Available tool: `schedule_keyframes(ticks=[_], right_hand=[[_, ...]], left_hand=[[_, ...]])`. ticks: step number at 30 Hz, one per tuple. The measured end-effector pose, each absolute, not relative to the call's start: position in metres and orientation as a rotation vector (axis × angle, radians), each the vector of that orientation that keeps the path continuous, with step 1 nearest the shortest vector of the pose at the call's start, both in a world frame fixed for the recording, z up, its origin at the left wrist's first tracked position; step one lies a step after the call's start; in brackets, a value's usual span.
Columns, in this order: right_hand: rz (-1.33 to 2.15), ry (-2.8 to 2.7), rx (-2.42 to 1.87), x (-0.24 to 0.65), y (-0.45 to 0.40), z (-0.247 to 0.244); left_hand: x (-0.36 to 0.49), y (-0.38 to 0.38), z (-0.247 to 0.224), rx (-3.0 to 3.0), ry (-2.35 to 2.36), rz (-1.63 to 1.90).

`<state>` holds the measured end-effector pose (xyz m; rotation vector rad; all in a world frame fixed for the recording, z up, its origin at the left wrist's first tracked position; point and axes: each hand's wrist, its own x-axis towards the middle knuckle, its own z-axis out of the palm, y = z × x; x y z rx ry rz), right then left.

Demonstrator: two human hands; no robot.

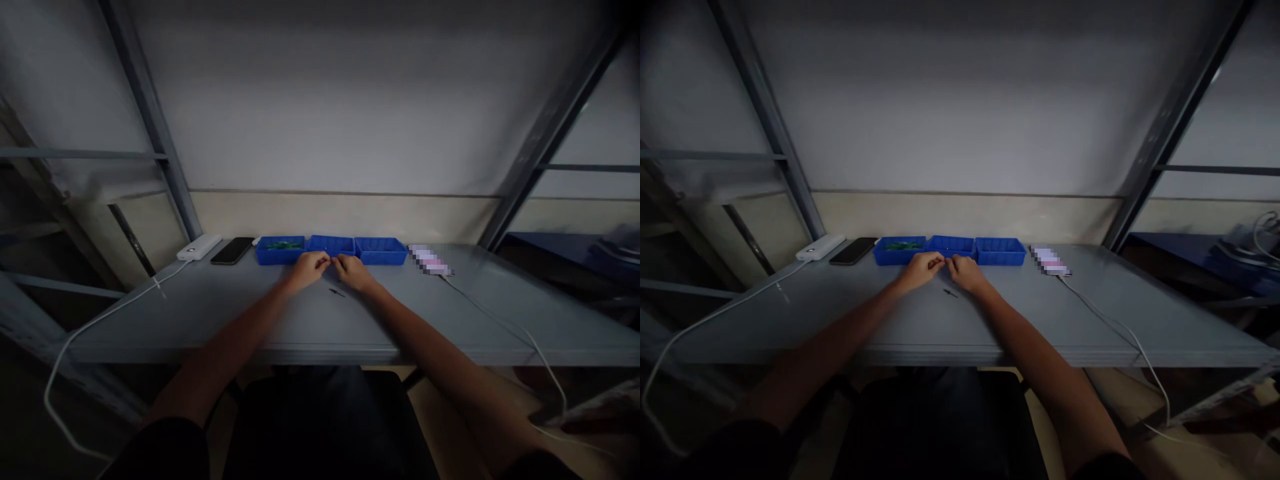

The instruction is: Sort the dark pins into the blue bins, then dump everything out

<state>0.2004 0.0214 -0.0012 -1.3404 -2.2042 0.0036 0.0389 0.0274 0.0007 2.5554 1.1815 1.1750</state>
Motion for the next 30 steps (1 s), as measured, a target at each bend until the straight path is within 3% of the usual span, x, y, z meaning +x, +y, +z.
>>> schedule_keyframes(ticks=[30], right_hand=[[0.142,-2.055,-1.286,0.216,0.029,0.001]], left_hand=[[0.033,0.026,-0.001,2.365,1.09,1.006]])
